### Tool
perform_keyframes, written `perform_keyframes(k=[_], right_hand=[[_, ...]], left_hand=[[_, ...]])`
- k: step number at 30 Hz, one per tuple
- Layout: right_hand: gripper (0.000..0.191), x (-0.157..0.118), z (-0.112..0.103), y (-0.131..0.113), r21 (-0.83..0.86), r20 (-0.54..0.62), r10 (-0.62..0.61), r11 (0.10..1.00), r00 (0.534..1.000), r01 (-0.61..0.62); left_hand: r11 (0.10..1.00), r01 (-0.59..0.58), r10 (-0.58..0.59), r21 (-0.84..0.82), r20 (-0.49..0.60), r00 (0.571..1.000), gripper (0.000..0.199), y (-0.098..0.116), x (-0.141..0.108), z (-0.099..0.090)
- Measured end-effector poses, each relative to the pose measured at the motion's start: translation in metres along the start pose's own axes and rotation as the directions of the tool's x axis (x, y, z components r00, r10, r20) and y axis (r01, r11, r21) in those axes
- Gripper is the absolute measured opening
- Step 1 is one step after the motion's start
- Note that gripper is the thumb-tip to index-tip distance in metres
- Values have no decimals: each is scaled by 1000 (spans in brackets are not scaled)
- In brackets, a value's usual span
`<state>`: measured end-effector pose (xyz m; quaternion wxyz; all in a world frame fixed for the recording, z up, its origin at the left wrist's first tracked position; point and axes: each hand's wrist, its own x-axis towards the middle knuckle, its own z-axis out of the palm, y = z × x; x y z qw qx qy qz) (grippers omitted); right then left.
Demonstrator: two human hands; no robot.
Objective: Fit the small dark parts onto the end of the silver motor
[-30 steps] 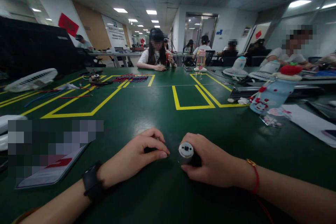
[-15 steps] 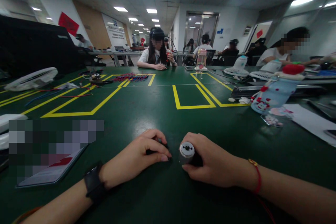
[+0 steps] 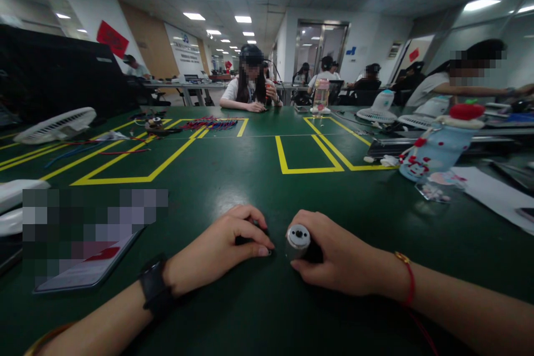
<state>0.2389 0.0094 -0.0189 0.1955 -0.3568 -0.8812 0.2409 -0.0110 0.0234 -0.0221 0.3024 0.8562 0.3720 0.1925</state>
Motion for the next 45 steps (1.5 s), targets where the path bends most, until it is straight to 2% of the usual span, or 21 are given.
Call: perform_keyframes(k=[4, 8, 13, 19, 29, 37, 45], right_hand=[[25, 1, -1, -1, 4, -3, -5, 1000, 1000, 5], [25, 1, -1, -2, 10, -3, -3, 1000, 1000, 3], [25, 1, 0, 0, 27, -6, -8, 1000, 1000, 8], [24, 0, -1, -1, 38, -6, 7, 999, 1000, -7], [25, -1, 1, 1, 49, -22, 6, 999, 1000, -5], [26, -2, 2, 2, 55, -24, 9, 998, 1000, -7], [25, -1, 2, 1, 54, -14, 38, 998, 999, -37]], left_hand=[[1000, 1, -1, -7, 1, 1000, 12, 0, 0, 0], [997, 24, -27, -73, -42, 999, 14, 1, 1, -2], [989, 84, -101, -124, -134, 986, 22, 4, 2, -6], [971, 186, -212, -151, -187, 959, 33, 5, 3, -9], [958, 143, -198, -248, -211, 957, 65, 2, 0, -8], [980, 110, -138, -165, -169, 976, 59, 3, 1, -11], [982, 144, -162, -120, -158, 974, 41, 9, 3, -9]])
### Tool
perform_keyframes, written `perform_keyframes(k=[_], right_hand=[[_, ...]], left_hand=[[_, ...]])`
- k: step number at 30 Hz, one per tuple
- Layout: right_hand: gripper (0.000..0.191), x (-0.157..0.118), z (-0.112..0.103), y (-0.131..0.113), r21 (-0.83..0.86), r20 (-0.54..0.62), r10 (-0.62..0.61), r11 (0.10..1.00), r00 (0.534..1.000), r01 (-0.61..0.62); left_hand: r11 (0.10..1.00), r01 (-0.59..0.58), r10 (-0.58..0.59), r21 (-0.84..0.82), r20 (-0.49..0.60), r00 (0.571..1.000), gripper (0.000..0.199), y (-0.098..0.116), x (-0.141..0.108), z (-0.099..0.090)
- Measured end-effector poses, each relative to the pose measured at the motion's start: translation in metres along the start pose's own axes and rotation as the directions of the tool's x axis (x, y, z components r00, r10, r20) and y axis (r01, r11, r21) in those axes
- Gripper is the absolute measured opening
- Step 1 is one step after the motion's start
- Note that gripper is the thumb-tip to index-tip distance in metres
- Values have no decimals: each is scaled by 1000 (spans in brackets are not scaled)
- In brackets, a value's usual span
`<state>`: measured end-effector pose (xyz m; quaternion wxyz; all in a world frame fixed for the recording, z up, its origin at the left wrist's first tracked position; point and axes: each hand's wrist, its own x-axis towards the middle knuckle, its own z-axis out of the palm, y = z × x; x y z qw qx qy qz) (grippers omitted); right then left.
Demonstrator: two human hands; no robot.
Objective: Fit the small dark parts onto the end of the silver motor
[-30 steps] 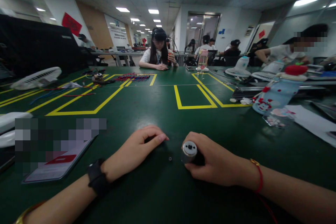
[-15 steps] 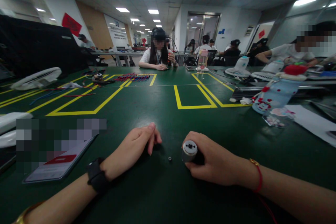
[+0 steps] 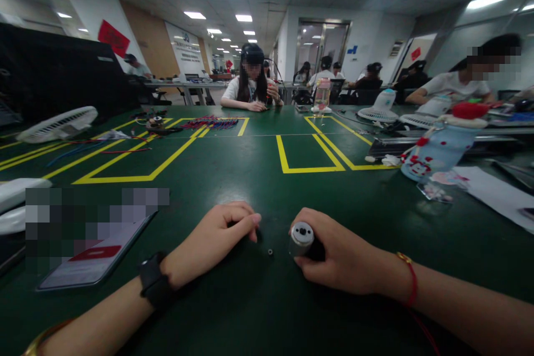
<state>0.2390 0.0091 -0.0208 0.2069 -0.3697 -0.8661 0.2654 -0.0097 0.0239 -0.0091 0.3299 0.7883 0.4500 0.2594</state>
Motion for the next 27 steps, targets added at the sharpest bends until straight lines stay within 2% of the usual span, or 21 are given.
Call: perform_keyframes(k=[3, 7, 12, 18, 23, 27], right_hand=[[25, 0, 1, 0, 0, -11, -8, 1000, 1000, 8], [25, 0, 2, 1, -10, -14, -9, 1000, 1000, 9], [26, 0, 1, 1, -13, -4, -5, 1000, 1000, 5], [25, 0, 1, 1, -19, -8, -9, 1000, 1000, 9], [25, 0, 1, 2, -7, -3, -16, 1000, 1000, 16], [26, 0, 2, 2, -17, -1, -3, 1000, 1000, 3]], left_hand=[[1000, -25, 26, -8, 27, 999, 34, -1, -1, 1], [997, -79, 78, 14, 87, 993, 8, -3, -3, 2], [989, -134, 123, 65, 151, 981, 20, -2, -5, 4], [984, -143, 123, 105, 179, 976, 17, 1, -6, 5], [982, -160, 144, 96, 161, 976, 7, 0, -5, 8], [990, -135, 132, 30, 93, 987, 7, 4, -3, 9]])
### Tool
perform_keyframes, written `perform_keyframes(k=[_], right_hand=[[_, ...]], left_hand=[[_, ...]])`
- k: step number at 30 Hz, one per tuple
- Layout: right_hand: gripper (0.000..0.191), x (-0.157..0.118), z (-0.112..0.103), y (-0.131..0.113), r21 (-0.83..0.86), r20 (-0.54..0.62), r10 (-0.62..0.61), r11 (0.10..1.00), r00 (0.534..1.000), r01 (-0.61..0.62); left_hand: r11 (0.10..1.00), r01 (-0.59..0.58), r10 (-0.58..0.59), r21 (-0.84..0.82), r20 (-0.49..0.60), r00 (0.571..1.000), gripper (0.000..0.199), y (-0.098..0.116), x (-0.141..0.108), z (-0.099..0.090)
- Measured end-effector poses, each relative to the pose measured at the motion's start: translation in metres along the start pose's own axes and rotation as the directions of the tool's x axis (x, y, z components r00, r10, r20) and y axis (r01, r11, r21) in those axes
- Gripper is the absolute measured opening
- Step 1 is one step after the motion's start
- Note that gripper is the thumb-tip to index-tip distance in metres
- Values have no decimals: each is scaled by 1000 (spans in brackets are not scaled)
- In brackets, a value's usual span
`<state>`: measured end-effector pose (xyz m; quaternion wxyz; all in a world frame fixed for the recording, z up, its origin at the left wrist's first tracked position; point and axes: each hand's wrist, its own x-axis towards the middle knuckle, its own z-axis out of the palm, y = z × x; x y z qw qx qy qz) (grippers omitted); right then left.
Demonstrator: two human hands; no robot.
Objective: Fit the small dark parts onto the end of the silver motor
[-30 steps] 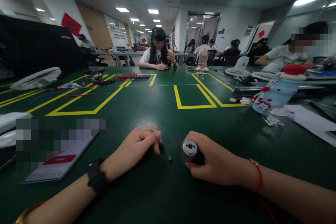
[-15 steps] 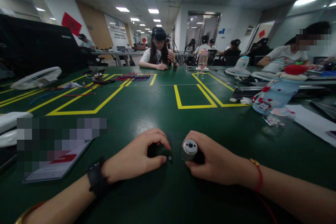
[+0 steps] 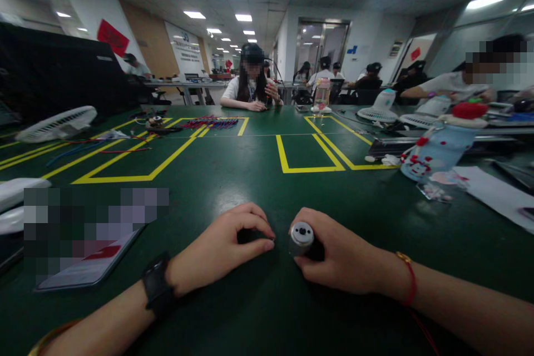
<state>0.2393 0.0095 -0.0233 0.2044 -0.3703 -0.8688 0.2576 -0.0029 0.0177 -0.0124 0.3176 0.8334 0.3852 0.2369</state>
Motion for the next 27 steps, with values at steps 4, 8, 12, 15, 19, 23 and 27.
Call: perform_keyframes(k=[4, 8, 12, 15, 19, 23, 27], right_hand=[[26, 2, 1, -1, -12, -6, -21, 1000, 1000, 21], [25, 5, 3, -1, -54, -21, -36, 998, 999, 35], [27, 5, 5, -2, -79, -17, -37, 996, 999, 36], [28, 5, 6, -3, -97, -22, -36, 995, 999, 34], [26, 6, 6, -5, -116, -22, -56, 992, 998, 53], [24, 7, 6, -4, -126, -17, -56, 991, 998, 54], [24, 5, 6, -4, -127, -7, -51, 991, 999, 49]], left_hand=[[997, -9, -1, -75, -127, 992, 12, 7, 4, 3], [989, -63, 27, -137, -248, 968, 16, 19, 6, 11], [987, -110, 68, -122, -302, 951, 21, 30, 7, 18], [988, -136, 109, -71, -302, 947, 24, 34, 8, 20], [990, -138, 124, -28, -283, 951, 23, 34, 10, 20], [993, -117, 111, -9, -270, 956, 19, 35, 10, 18], [993, -112, 103, -29, -209, 972, 18, 36, 10, 17]])
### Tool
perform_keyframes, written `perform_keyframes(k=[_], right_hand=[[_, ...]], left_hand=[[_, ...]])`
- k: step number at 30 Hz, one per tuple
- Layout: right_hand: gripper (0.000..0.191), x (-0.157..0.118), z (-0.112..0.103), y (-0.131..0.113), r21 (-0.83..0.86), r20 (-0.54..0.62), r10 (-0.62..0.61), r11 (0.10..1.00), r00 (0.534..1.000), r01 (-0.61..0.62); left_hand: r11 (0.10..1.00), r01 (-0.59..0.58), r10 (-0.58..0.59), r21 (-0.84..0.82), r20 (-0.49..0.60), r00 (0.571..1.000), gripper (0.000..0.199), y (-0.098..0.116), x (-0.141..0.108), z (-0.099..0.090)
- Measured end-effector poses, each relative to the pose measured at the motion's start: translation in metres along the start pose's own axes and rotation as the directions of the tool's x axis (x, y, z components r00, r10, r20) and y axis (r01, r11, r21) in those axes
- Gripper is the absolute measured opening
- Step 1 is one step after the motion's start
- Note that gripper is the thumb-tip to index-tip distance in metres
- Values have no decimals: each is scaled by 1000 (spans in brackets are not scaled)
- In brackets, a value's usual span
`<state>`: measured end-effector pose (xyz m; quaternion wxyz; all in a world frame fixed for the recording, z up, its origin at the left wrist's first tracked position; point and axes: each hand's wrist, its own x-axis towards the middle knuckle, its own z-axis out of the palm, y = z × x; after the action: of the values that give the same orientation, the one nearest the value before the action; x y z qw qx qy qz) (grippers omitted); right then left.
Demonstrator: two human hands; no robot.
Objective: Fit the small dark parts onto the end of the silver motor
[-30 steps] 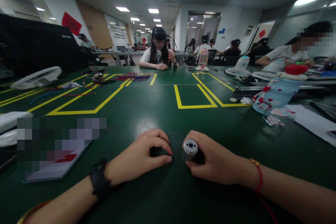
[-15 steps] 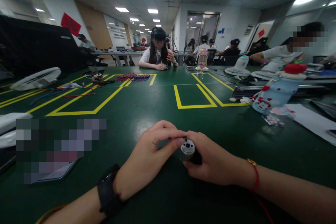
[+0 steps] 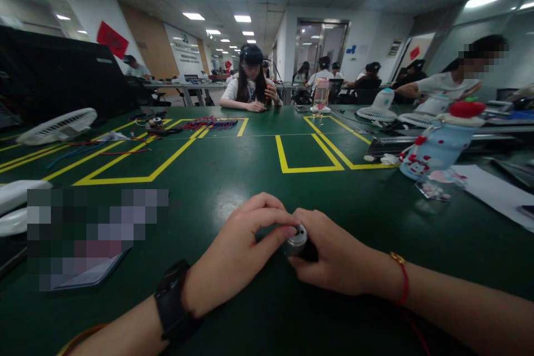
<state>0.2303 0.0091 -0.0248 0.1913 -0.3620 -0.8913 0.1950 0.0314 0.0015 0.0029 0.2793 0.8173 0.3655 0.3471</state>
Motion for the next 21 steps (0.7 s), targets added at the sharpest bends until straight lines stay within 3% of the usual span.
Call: perform_keyframes(k=[12, 16, 21], right_hand=[[27, -1, -2, 1, 19, 5, 16, 1000, 1000, -16], [24, -1, -4, 2, 49, 5, 8, 999, 1000, -9], [23, -2, -8, 1, 71, 15, 20, 997, 1000, -21]], left_hand=[[999, 14, -12, -49, 38, 999, 24, -7, -4, -4], [985, 159, -163, -67, -56, 985, 20, -16, -5, -13], [899, 356, -404, -254, -170, 899, 23, -41, -4, -25]])
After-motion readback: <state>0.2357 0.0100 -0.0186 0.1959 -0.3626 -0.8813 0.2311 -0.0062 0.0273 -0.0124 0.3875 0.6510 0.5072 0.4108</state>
